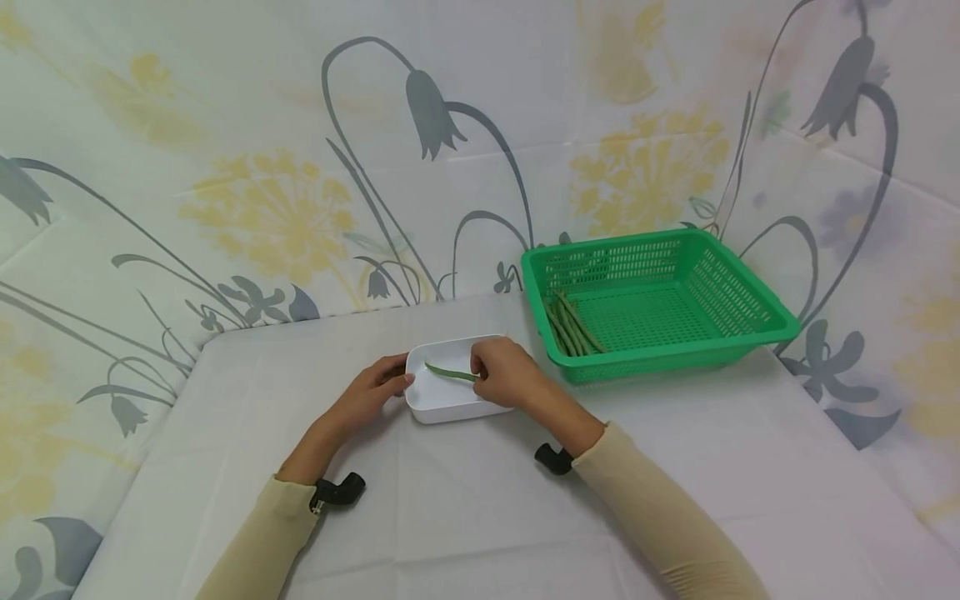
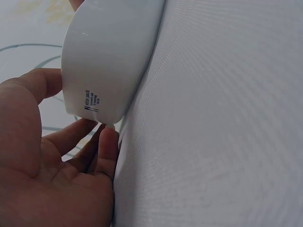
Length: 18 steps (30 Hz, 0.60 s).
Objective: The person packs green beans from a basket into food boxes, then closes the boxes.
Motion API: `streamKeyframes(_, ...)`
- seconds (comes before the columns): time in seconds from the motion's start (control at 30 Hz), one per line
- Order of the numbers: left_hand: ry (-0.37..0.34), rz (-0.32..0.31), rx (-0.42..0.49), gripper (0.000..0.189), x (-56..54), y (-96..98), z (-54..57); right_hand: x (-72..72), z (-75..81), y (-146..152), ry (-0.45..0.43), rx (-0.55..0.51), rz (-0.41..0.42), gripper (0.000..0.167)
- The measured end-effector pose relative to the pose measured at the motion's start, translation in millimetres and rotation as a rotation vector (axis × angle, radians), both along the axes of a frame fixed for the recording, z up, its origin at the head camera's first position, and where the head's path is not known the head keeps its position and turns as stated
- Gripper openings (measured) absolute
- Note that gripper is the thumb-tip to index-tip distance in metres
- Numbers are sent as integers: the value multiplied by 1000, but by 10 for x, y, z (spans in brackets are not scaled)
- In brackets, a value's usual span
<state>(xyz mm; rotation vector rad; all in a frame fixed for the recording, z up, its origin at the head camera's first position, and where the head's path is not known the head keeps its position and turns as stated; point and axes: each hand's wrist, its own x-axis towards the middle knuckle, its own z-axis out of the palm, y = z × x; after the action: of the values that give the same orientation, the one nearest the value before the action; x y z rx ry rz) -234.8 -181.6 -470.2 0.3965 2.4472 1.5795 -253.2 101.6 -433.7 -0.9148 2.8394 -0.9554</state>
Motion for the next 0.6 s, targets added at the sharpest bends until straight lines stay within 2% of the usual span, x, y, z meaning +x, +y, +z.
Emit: streamKeyframes(0.6, 11, 11, -23, 58, 4, -5, -6, 24, 15, 13, 48, 7, 15, 13)
